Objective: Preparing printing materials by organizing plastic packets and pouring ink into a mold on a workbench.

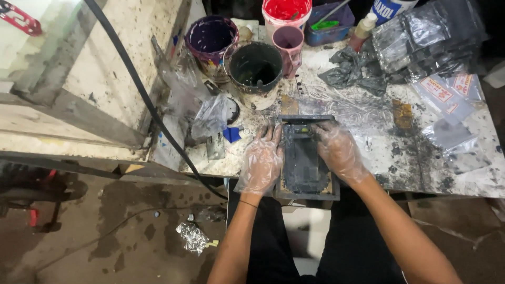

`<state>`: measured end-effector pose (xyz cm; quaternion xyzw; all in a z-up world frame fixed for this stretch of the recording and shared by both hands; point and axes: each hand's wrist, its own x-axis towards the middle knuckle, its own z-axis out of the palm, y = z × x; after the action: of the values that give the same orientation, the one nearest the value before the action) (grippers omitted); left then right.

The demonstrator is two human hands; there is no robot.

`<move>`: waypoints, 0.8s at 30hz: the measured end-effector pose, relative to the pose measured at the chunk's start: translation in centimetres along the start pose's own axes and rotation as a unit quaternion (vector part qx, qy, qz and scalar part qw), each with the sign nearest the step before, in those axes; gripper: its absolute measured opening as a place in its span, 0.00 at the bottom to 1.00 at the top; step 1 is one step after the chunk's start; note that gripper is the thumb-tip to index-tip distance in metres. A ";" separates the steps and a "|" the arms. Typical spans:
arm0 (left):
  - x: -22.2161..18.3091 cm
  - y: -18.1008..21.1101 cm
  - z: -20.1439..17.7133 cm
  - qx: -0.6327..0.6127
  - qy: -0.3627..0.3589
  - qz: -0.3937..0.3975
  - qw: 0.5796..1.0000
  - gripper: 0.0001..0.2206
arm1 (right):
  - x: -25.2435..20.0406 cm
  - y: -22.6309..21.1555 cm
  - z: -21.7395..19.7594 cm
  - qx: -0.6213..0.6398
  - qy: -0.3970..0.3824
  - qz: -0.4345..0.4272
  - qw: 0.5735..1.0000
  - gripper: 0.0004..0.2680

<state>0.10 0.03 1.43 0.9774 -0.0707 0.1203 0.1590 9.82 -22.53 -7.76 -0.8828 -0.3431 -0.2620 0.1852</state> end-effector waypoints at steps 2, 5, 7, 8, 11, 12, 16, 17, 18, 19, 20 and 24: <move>-0.5 0.3 -0.2 0.001 0.001 0.000 1.000 0.25 | -0.3 0.4 1.1 0.045 -0.013 0.000 0.999 0.08; -0.2 0.0 0.7 -0.005 0.002 -0.007 1.000 0.26 | -2.8 2.9 3.3 0.013 0.024 0.001 1.000 0.13; 0.2 0.0 1.3 -0.001 0.012 -0.013 1.000 0.26 | -3.3 4.6 5.6 -0.020 0.021 0.007 1.000 0.08; 0.0 0.1 1.7 0.002 0.021 -0.022 1.000 0.25 | -3.9 5.3 6.8 -0.052 0.015 0.012 0.998 0.04; -0.3 0.3 1.5 0.000 0.050 -0.014 0.999 0.26 | 2.2 -2.9 -4.5 -0.004 0.035 0.004 0.999 0.10; 0.2 0.0 1.4 0.001 0.053 -0.013 0.998 0.26 | 2.6 -2.8 -4.6 -0.005 0.037 0.002 0.999 0.10; -0.3 0.0 1.7 0.001 0.057 0.001 0.998 0.25 | 2.1 -3.0 -4.9 -0.046 0.005 -0.013 0.999 0.11; -0.4 0.2 1.7 0.004 0.060 -0.007 0.998 0.25 | 2.3 -2.8 -5.0 -0.064 -0.006 -0.023 0.998 0.11; 0.0 0.0 1.6 0.004 0.063 -0.008 0.998 0.25 | 2.2 -2.5 -4.5 -0.065 -0.005 -0.025 0.998 0.11; -0.1 0.0 1.6 0.002 0.053 -0.009 0.999 0.25 | 1.5 -2.6 -4.0 -0.061 -0.008 -0.014 0.998 0.12; -0.2 -0.1 1.5 0.001 0.044 -0.010 0.999 0.25 | 0.9 -2.6 -3.6 -0.057 -0.010 -0.002 0.998 0.12; -0.3 0.1 0.8 -0.007 0.040 0.004 0.999 0.26 | 0.4 -1.3 -1.1 -0.058 0.003 0.028 0.998 0.13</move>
<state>-0.02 -0.29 0.62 0.9703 -0.0685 0.1596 0.1682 8.86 -21.96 -6.47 -0.9005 -0.3025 -0.2783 0.1421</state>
